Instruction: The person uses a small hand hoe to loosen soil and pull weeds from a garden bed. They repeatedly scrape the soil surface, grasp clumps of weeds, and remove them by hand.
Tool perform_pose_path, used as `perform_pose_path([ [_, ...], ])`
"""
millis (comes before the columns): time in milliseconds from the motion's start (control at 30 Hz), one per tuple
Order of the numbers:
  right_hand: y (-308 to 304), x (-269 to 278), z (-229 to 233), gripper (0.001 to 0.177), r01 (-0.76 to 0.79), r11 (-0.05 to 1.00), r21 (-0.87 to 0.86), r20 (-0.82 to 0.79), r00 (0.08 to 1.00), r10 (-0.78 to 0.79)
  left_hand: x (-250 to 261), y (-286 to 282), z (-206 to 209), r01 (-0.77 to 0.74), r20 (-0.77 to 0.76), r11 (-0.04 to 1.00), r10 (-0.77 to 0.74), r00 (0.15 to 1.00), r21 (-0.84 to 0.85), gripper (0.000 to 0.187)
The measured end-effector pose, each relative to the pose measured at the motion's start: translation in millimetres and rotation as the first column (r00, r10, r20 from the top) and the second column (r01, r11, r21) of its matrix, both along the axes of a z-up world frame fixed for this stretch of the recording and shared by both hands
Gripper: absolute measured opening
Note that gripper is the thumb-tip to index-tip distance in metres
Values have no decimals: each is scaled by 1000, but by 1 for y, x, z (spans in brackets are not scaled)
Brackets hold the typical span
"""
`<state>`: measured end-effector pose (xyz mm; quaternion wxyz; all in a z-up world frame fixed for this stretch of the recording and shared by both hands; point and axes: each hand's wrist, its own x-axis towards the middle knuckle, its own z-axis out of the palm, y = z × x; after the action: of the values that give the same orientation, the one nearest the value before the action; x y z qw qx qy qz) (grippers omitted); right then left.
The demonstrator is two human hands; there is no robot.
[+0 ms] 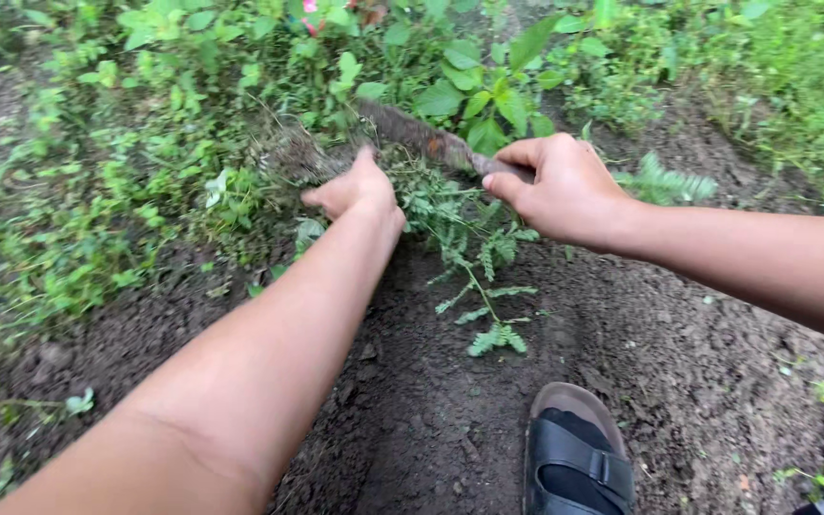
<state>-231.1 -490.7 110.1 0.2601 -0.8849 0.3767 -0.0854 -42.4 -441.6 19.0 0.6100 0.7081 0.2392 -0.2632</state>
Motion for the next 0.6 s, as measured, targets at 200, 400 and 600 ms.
perform_pose_path([
  [200, -18, -8, 17, 33, 99, 995, 15, 24, 995, -99, -110, -28, 0, 150, -265, 970, -199, 944, -194, 116],
  [400, -16, 9, 18, 21, 155, 956, 247, 99, 978, -184, -240, -19, -1, 474, 69, -120, -990, -124, -872, 58],
  [600, -12, 24, -4, 21, 132, 929, 346, 5, 990, -143, -133, -12, -54, 809, 126, -310, -950, -286, -499, 63],
])
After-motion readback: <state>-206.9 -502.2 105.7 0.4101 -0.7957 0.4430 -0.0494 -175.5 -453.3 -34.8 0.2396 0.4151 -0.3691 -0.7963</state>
